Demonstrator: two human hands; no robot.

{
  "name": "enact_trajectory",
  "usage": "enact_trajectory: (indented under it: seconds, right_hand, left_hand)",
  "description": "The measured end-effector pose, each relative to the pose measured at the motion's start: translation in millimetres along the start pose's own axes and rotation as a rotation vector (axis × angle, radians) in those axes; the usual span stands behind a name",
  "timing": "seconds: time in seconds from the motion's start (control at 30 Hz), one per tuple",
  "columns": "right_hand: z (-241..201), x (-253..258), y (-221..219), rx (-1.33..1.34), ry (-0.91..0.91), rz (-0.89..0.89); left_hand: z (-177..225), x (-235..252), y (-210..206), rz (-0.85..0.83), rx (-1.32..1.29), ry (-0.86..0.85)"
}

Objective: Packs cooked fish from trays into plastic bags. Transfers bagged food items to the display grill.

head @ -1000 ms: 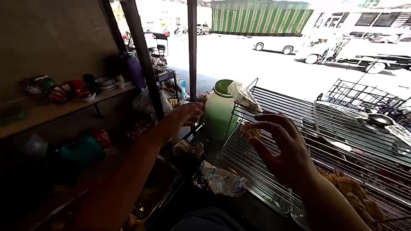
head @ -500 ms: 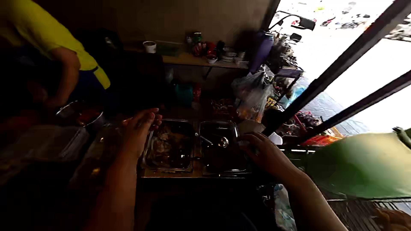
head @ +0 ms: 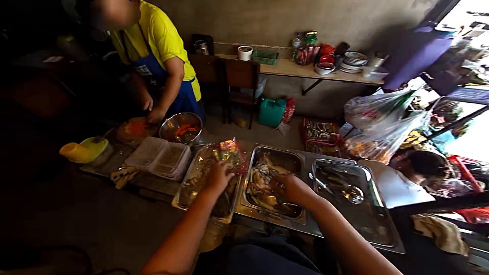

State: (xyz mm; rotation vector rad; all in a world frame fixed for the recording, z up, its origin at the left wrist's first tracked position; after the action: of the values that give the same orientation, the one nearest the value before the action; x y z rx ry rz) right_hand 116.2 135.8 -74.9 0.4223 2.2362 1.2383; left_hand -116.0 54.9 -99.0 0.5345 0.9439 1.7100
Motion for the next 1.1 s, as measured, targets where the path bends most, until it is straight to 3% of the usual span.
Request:
enact_trajectory:
  seconds: [0.1,0.2,0.37,0.47,0.53,0.63,0.7,0.77,0.83,0.97,1.03,1.1]
  right_hand:
    - [-17,51,-44,-0.039,-0.042,-0.090]
    - [-27,90,-74,-0.047,-0.093,-0.084]
    - [-43,125,-76,-0.018,-0.206,0.050]
    - [-46,135,-68,0.019,-0.364,0.052]
    - [-39,138,-62,0.211,-0.460,0.116]
    - [-13,147,-74,0.839,-0.509,0.305]
    - [-1,149,-82,1.048,-0.504,0.328]
    - [11,145,-78,0.948,-0.500,0.358]
    - [12,136,-60,0.685,-0.441,0.468]
    - [-24,119,-30,0.171,-0.130,0.664]
    - [-30,122,-32,0.021,-0.137,0.594]
    - [-18,134,-43,0.015,-0.265,0.409]
  left_hand:
    - [-9,31,-44,-0.152,0.108,-0.018]
    - [-17,52,-63,-0.251,0.160,-0.004]
    - [-10,62,-39,-0.155,-0.019,-0.039]
    - [-12,65,-36,-0.113,-0.193,-0.034]
    - [-15,68,-39,-0.132,-0.375,0.022]
    - [-21,72,-45,-0.202,-0.675,0.118]
    - [-29,73,-38,-0.116,-0.770,0.154]
    - [-38,74,-17,0.081,-0.728,0.147]
    - [-35,74,1,0.203,-0.623,0.074]
    - [-10,71,-4,0.157,-0.481,-0.109]
    - [4,65,-12,0.149,-0.441,-0.181]
    - [20,59,-25,0.106,-0.385,-0.247]
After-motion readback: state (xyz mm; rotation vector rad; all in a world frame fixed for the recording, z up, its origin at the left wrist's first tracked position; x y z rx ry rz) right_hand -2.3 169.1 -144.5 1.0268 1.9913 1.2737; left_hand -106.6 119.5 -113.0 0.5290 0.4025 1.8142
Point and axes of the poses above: each hand's wrist, its own x-axis towards the middle knuckle, its own y-axis out of the back of the hand, z = x × y, the point moved 9 cm from there along x, towards the middle knuckle, and after that the axes turned 5 degrees about -x, right-handed, at the moved point
